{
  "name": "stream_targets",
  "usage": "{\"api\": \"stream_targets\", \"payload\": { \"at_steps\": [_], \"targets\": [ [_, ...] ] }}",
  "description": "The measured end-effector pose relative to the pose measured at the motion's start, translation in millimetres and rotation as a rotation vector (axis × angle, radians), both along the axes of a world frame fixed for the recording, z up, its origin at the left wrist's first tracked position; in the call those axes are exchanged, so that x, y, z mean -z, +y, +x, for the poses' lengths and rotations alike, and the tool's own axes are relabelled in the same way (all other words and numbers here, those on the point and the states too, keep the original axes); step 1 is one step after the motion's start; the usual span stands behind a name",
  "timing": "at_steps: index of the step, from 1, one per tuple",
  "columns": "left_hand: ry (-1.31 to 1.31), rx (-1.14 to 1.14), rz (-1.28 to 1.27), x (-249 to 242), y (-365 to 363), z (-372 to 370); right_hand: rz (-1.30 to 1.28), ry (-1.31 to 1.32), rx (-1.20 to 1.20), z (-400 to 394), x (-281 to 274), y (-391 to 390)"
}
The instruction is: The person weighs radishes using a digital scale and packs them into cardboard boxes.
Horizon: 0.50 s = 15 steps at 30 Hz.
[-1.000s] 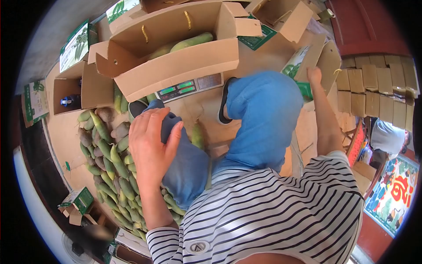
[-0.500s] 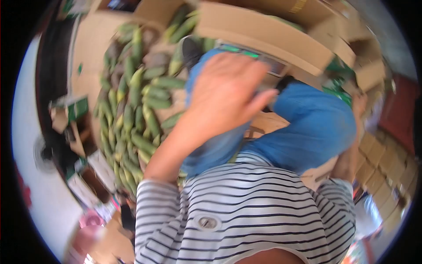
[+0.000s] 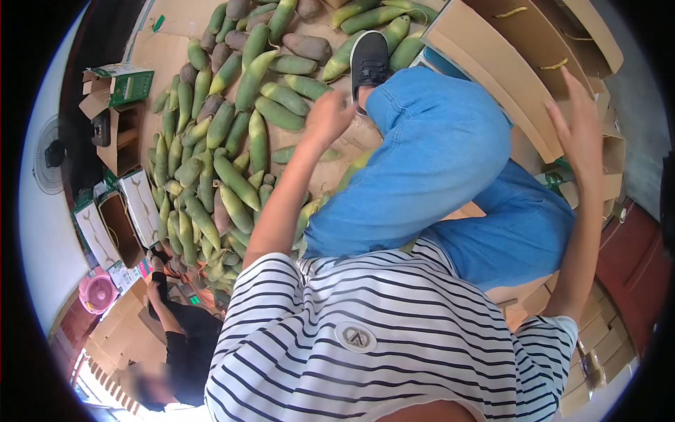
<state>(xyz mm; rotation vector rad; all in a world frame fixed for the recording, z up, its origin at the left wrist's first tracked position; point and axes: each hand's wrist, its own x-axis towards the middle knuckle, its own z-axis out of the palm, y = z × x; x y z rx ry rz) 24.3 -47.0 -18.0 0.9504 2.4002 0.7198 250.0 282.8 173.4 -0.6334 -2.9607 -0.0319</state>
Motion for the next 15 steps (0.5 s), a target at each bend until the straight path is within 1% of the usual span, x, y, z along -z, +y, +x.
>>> {"api": "stream_targets", "payload": {
  "at_steps": [1,2,3,5,8,11,12,15],
  "targets": [
    [0.122,0.024,-0.197,33,-32,-2,-0.005,-0.016,-0.022,0,24,14],
    [0.15,0.056,-0.405,46,-56,0,-0.011,-0.034,-0.042,-1,39,22],
    [0.175,0.093,-0.615,57,-80,4,-0.107,-0.126,0.023,-5,44,23],
    [0.132,0.146,-0.744,88,-128,11,-0.299,-0.318,0.159,-8,51,21],
    [0.248,0.163,-0.823,137,-176,22,-0.214,-0.264,0.087,-1,70,46],
    [0.451,0.173,-0.696,160,-184,20,-0.189,-0.267,0.064,-8,67,47],
    [0.397,0.191,-0.74,163,-181,18,-0.188,-0.302,0.091,-12,64,44],
    [0.229,0.233,-0.842,170,-154,10,-0.187,-0.224,0.041,-4,76,56]
  ]
}}
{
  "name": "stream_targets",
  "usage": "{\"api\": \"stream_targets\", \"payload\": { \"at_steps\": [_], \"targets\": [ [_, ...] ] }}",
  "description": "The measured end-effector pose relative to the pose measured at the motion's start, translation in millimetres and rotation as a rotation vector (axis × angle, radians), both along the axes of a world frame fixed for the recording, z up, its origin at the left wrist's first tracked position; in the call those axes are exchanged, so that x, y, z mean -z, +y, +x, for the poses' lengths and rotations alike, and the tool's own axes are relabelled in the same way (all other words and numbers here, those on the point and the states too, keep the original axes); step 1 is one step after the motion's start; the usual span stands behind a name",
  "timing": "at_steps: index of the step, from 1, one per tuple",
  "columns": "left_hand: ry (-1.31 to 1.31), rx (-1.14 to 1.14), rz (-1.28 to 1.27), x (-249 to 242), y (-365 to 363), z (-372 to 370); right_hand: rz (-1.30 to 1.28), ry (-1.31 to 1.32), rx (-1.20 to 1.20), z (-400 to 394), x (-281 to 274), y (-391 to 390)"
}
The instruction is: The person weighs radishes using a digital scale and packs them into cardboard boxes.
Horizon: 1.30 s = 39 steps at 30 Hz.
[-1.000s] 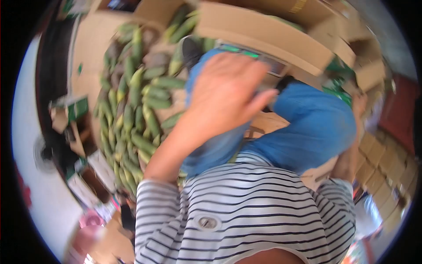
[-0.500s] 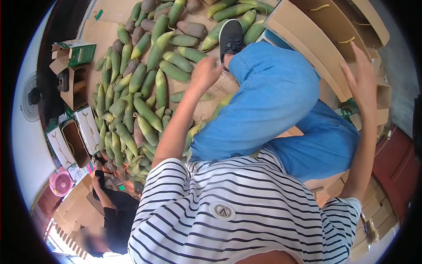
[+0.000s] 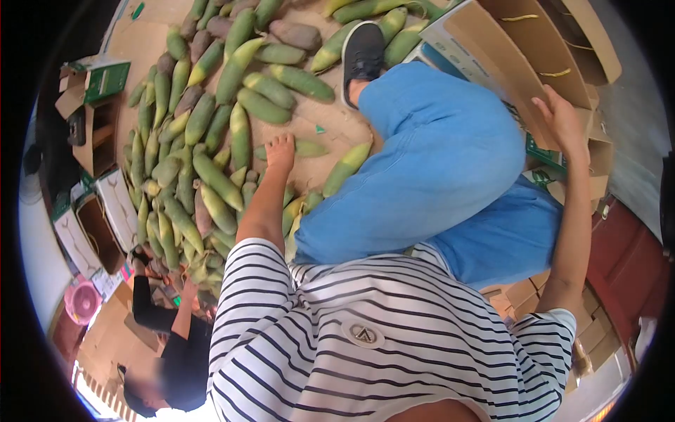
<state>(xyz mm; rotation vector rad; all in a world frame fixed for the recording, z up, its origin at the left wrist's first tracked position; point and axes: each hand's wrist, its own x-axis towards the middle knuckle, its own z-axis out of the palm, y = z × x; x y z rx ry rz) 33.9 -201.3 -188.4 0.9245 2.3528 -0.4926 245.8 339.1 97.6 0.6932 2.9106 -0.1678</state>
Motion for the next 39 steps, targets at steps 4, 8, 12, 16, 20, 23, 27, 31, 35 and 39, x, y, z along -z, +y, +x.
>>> {"api": "stream_targets", "payload": {
  "at_steps": [4,8,12,16,20,23,27,31,35,39],
  "targets": [
    [-0.037,-0.101,0.054,-24,13,-1,-0.051,-0.063,0.061,-7,-8,-6],
    [-0.088,-0.495,0.538,-77,43,-16,-0.17,-0.063,0.059,-11,-12,-4],
    [-0.155,-0.557,1.271,-165,120,-36,-0.094,0.006,0.006,0,-1,-1],
    [-0.264,-0.282,1.789,-292,240,-27,-0.137,-0.032,0.036,-7,-9,-9],
    [-0.13,0.254,1.988,-365,346,2,-0.17,-0.027,0.038,-5,-7,-8],
    [-0.055,0.515,1.601,-377,392,16,-0.152,-0.025,0.091,-5,-14,-17],
    [-0.04,0.49,1.376,-332,382,8,-0.113,0.001,-0.008,3,6,2],
    [0.013,0.077,1.272,-263,256,-23,-0.115,0.032,0.01,10,17,9],
    [0.432,-0.204,0.705,-162,33,-40,-0.23,0.04,0.011,2,5,0],
    [0.541,-0.826,0.198,-151,-130,-11,-0.225,0.002,0.062,-3,-6,-12]
  ]
}}
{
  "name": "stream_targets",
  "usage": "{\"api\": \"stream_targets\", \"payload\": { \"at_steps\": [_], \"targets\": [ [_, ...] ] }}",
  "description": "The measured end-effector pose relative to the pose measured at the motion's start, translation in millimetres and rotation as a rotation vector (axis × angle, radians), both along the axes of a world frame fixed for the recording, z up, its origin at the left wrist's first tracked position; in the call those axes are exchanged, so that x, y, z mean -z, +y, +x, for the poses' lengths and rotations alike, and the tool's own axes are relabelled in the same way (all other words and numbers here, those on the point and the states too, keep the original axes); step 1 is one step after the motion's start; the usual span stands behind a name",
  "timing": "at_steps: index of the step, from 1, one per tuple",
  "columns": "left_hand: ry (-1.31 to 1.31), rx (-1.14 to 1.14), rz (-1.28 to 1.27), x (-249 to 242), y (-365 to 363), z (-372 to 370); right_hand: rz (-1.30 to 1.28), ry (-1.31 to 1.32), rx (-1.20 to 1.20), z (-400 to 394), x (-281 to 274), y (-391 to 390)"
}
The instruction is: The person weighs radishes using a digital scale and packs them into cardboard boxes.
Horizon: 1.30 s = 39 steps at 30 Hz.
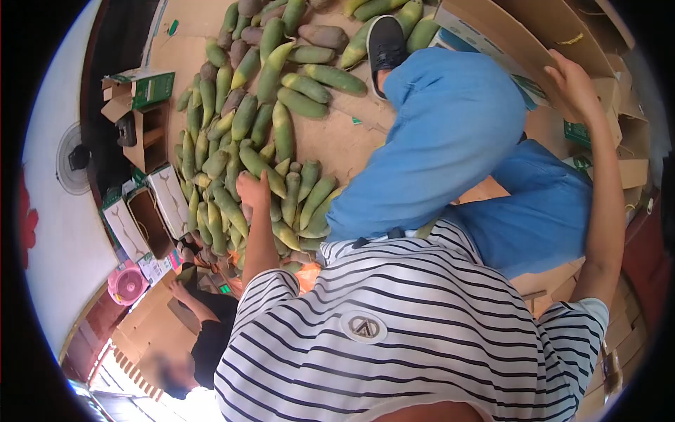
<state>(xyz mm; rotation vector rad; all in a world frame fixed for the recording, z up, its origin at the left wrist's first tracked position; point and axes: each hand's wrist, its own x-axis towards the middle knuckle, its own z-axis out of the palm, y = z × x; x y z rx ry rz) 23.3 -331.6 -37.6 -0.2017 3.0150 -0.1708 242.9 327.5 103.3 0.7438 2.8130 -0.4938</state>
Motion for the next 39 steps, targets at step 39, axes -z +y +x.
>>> {"api": "stream_targets", "payload": {
  "at_steps": [39],
  "targets": [
    [-0.122,0.716,1.416,-98,398,-2,0.087,-0.001,-0.039,4,10,5]
  ]
}}
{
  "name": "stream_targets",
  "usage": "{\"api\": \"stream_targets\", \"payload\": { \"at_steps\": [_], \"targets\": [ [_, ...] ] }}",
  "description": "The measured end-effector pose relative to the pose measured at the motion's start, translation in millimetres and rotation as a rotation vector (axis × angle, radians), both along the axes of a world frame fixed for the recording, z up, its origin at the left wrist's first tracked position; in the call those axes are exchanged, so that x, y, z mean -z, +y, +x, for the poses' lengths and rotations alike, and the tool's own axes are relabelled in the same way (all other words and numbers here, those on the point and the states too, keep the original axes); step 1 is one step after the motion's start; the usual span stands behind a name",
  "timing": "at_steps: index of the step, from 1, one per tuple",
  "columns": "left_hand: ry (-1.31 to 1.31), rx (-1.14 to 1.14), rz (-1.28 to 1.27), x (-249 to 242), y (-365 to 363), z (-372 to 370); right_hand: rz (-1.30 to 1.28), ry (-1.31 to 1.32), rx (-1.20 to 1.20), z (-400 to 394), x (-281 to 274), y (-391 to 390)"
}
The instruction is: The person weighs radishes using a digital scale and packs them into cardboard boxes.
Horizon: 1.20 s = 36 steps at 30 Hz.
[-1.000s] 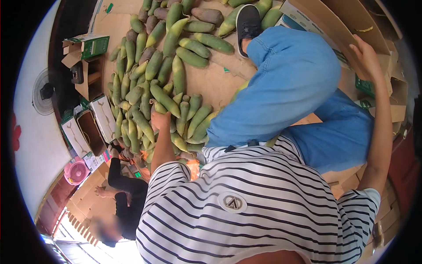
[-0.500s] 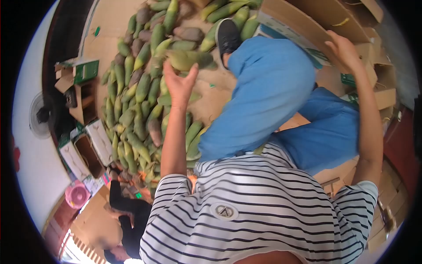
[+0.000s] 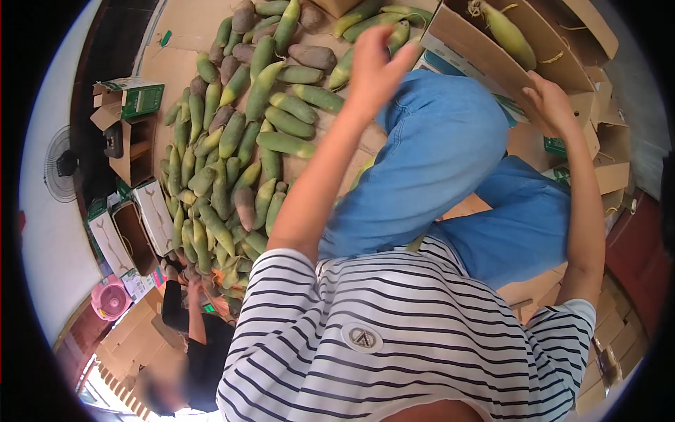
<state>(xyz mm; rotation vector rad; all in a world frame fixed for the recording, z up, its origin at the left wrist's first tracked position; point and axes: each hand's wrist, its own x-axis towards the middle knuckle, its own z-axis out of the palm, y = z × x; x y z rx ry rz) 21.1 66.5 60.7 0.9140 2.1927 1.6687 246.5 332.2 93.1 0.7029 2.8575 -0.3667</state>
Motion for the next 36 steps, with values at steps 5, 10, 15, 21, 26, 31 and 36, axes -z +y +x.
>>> {"api": "stream_targets", "payload": {
  "at_steps": [5,10,15,21,26,31,36],
  "targets": [
    [0.203,-0.318,-0.571,156,-176,-23,-0.048,0.025,0.015,-2,-3,3],
    [-0.605,-0.77,-0.515,196,-284,-33,-0.036,0.054,0.028,2,8,7],
    [-1.087,-0.926,-0.48,254,-311,-44,-0.04,-0.023,0.035,0,6,8],
    [-1.233,-0.902,-0.37,293,-308,-57,0.086,-0.054,0.04,0,2,-2],
    [-1.249,-0.861,-0.283,236,-272,-46,0.023,-0.066,0.109,-6,-13,-13],
    [-0.629,-0.359,0.073,113,-166,-17,0.014,-0.066,0.116,-6,-12,-13],
    [-0.196,-0.003,0.464,-59,-26,5,0.036,-0.071,0.117,-7,-11,-15]
  ]
}}
